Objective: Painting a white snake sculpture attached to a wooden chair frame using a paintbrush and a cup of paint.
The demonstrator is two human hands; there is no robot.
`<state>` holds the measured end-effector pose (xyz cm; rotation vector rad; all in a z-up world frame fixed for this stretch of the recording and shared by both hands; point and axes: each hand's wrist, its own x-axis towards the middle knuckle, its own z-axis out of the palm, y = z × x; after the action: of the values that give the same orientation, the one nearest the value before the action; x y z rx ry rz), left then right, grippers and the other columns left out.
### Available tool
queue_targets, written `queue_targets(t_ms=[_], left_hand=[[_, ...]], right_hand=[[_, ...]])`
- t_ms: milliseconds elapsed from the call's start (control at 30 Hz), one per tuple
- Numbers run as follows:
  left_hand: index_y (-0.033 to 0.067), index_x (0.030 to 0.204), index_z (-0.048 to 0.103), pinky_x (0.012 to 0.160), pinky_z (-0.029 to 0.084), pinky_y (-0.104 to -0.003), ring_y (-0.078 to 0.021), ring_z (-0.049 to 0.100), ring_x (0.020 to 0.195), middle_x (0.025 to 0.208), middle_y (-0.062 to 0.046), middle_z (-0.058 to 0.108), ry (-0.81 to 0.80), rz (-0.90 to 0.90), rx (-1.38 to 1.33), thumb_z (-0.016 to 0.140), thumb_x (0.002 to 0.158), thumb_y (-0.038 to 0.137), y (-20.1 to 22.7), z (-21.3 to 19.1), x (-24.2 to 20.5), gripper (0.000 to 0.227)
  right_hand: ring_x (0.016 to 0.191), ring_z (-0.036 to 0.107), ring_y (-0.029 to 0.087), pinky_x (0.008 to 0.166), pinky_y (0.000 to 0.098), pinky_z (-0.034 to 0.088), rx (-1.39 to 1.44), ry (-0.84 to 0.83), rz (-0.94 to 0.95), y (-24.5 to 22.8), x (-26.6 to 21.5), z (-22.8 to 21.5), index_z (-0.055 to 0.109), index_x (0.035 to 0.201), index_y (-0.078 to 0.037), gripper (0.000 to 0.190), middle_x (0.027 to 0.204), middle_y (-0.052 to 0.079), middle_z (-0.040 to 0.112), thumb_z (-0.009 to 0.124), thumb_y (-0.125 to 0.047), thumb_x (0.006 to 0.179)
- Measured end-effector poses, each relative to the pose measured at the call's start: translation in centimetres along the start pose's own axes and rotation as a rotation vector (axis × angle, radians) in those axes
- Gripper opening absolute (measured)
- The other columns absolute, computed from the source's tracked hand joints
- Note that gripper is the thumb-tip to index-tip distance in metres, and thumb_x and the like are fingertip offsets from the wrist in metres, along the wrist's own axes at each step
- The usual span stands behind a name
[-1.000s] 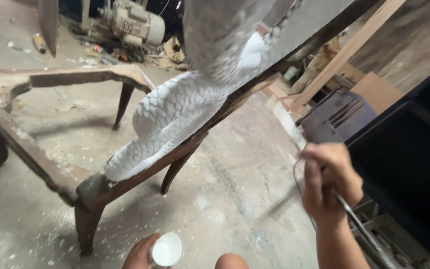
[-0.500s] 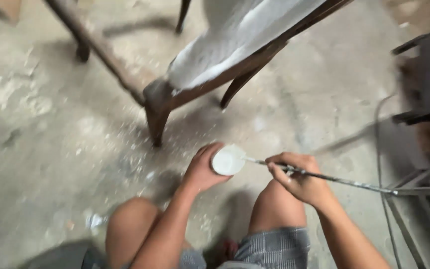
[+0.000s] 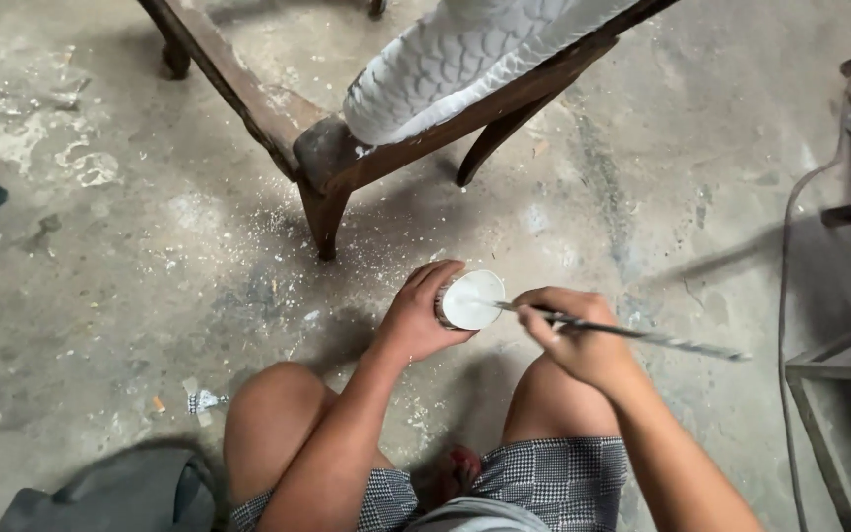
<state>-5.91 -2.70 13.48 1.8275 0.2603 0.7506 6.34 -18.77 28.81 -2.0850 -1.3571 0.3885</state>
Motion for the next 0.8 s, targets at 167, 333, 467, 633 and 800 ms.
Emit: queue_targets(t_ms=[167, 333, 467, 633, 800], left_hand=[[0.0032, 0.13, 0.064, 0.109, 0.049, -0.049, -0.0381, 0.063, 0.123, 0.127, -0.018, 0.067, 0.003, -0.054, -0.011, 0.095, 0.053, 0.019, 0.0, -0.6, 0.2, 0.084], [0.0021, 0.129, 0.064, 0.108, 0.049, -0.051, -0.0385, 0.064, 0.122, 0.125, -0.018, 0.068, 0.023, -0.101, -0.032, 0.095, 0.052, 0.021, -0.2, -1.2, 0.0, 0.085], [0.0033, 0.129, 0.063, 0.108, 0.049, -0.053, -0.0407, 0.063, 0.123, 0.126, -0.018, 0.067, 0.034, -0.104, -0.041, 0.095, 0.052, 0.017, -0.4, -1.4, 0.1, 0.085], [0.0068, 0.129, 0.063, 0.109, 0.049, -0.053, -0.039, 0.062, 0.124, 0.127, -0.016, 0.067, 0.006, -0.147, -0.019, 0.095, 0.053, 0.019, 0.2, -2.1, 0.4, 0.083], [0.0137, 0.134, 0.063, 0.108, 0.048, -0.046, -0.0307, 0.061, 0.128, 0.134, -0.009, 0.066, -0.008, -0.198, -0.013, 0.097, 0.056, 0.026, -2.9, -0.6, -0.3, 0.087]], right_hand=[[0.074, 0.075, 0.031, 0.073, 0.0419, 0.058, 0.106, 0.014, -0.005, 1.6, -0.7, -2.0, 0.079, 0.089, -0.009, 0.01, 0.081, 0.014, 0.078, 0.07, -0.011, 0.09], [0.079, 0.073, 0.025, 0.079, 0.0424, 0.056, 0.219, 0.012, 0.055, 3.2, -1.8, -3.6, 0.081, 0.089, -0.005, 0.009, 0.082, 0.015, 0.078, 0.072, -0.006, 0.088], [0.079, 0.072, 0.025, 0.078, 0.0431, 0.055, 0.199, 0.0, 0.062, 2.9, -2.0, -4.1, 0.08, 0.088, -0.005, 0.008, 0.082, 0.016, 0.078, 0.072, -0.006, 0.088], [0.076, 0.071, 0.021, 0.076, 0.0401, 0.056, 0.204, 0.033, 0.149, 3.9, -2.4, -4.6, 0.082, 0.089, -0.004, 0.011, 0.084, 0.015, 0.08, 0.075, -0.013, 0.088], [0.07, 0.071, 0.018, 0.067, 0.0339, 0.058, 0.244, 0.084, 0.106, 5.5, -1.5, -5.0, 0.08, 0.091, -0.001, 0.033, 0.078, 0.014, 0.078, 0.069, -0.031, 0.093]])
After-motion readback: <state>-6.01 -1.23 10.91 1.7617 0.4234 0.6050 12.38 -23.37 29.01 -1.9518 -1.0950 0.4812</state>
